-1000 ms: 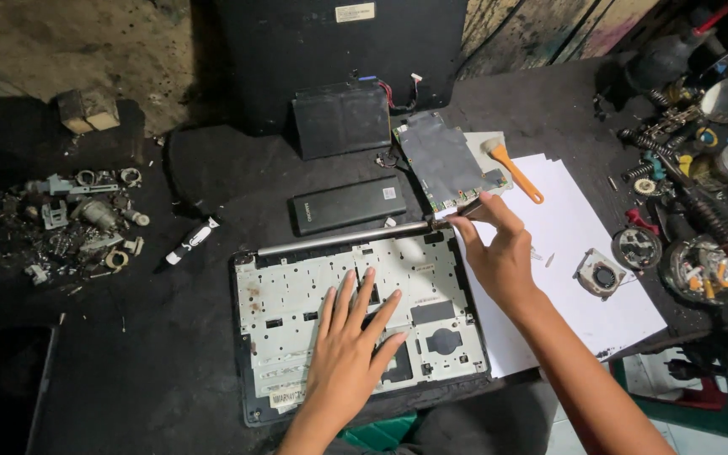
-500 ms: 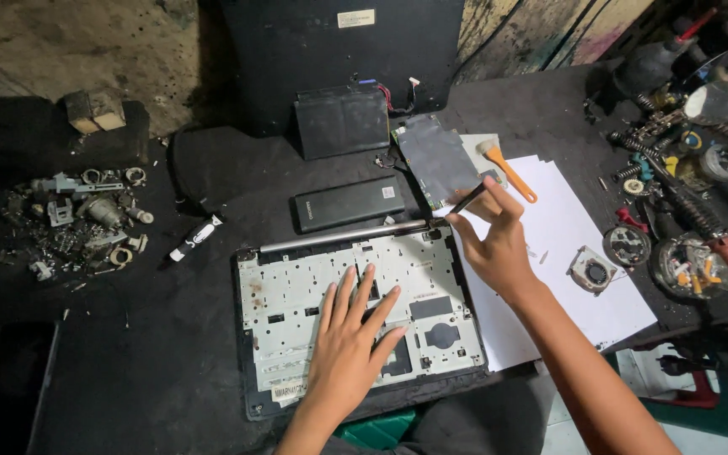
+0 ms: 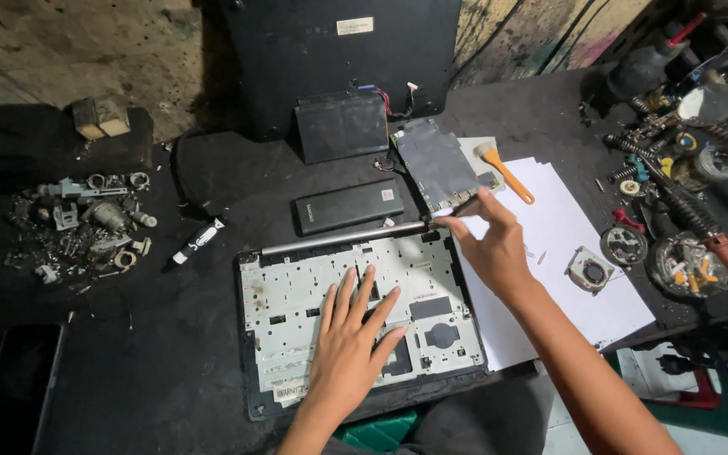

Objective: Disassembling a laptop to repair internal components, specifically focusing on the screen hinges and chassis separation.

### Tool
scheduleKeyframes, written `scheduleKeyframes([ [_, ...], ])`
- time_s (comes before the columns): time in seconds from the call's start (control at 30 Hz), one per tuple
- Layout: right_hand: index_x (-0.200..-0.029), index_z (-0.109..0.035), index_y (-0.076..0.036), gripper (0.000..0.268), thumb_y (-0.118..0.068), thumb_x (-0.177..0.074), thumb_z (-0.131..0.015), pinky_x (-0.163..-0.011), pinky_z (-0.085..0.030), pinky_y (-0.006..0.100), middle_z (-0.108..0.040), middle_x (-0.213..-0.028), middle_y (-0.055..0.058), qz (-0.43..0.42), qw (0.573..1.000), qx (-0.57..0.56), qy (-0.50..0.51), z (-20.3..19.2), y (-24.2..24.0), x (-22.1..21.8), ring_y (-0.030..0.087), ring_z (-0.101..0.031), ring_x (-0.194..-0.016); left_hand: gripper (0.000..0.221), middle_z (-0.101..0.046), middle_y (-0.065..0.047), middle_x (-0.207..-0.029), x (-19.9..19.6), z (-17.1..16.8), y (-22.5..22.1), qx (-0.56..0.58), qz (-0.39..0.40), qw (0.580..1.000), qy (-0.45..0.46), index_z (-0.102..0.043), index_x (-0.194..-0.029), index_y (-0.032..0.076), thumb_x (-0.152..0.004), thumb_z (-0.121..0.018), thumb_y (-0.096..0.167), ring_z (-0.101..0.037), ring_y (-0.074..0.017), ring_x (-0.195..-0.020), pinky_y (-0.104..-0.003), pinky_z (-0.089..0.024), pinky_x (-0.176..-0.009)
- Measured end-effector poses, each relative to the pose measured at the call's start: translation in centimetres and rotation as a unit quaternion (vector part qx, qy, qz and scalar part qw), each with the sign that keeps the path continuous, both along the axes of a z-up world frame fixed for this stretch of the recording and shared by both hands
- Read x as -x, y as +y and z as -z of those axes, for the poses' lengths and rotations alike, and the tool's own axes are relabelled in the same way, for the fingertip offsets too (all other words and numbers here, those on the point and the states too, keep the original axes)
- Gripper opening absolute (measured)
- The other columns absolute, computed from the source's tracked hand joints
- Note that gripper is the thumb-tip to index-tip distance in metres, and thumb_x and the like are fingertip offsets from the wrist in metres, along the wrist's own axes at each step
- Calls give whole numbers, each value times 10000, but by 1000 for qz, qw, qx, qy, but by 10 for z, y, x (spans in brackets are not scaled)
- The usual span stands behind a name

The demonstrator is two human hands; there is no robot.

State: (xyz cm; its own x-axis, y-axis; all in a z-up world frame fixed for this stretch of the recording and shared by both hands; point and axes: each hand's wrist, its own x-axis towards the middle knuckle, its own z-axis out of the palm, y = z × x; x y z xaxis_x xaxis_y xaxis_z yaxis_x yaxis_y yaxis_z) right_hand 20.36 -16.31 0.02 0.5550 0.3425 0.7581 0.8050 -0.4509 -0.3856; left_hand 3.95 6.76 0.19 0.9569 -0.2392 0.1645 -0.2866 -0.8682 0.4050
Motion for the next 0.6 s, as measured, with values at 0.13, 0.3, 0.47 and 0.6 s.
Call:
scheduleKeyframes([
  [0.13,-1532,-143,-168,792,99,-1002,-668,-855,-599,421,-644,-997,183,-53,995,-5,83,-14,5,4,298,-729,-912,588,-211,-63,-1701,1,4,0,-66,5,997,-50,-370,-1590,289,-1057,-413,534,-140,-329,-1566,-540,-103,-1248],
  [0.3,-1647,-182,-253,976,-56,-955,-841,-663,-510,324,-566,-881,67,26,998,21,50,18,-5,0,165,-470,-689,554,-278,-41,-1679,1,7,-1,-104,19,991,-76,-383,-1578,317,-1065,-378,526,-174,-339,-1560,-579,-115,-1245],
  [0.47,-1581,-191,-209,873,43,-981,-772,-706,-560,342,-623,-884,124,5,999,1,33,21,-5,2,205,-649,-765,558,-252,-39,-1688,4,7,-2,-108,14,991,-73,-369,-1581,325,-1064,-370,536,-171,-330,-1558,-565,-99,-1250],
  [0.6,-1546,-114,-161,882,45,-978,-756,-702,-603,383,-626,-905,172,-29,999,35,27,-2,3,2,266,-657,-750,557,-275,-47,-1683,4,1,-1,-94,19,992,-76,-402,-1575,306,-1054,-432,501,-201,-340,-1552,-575,-137,-1243],
])
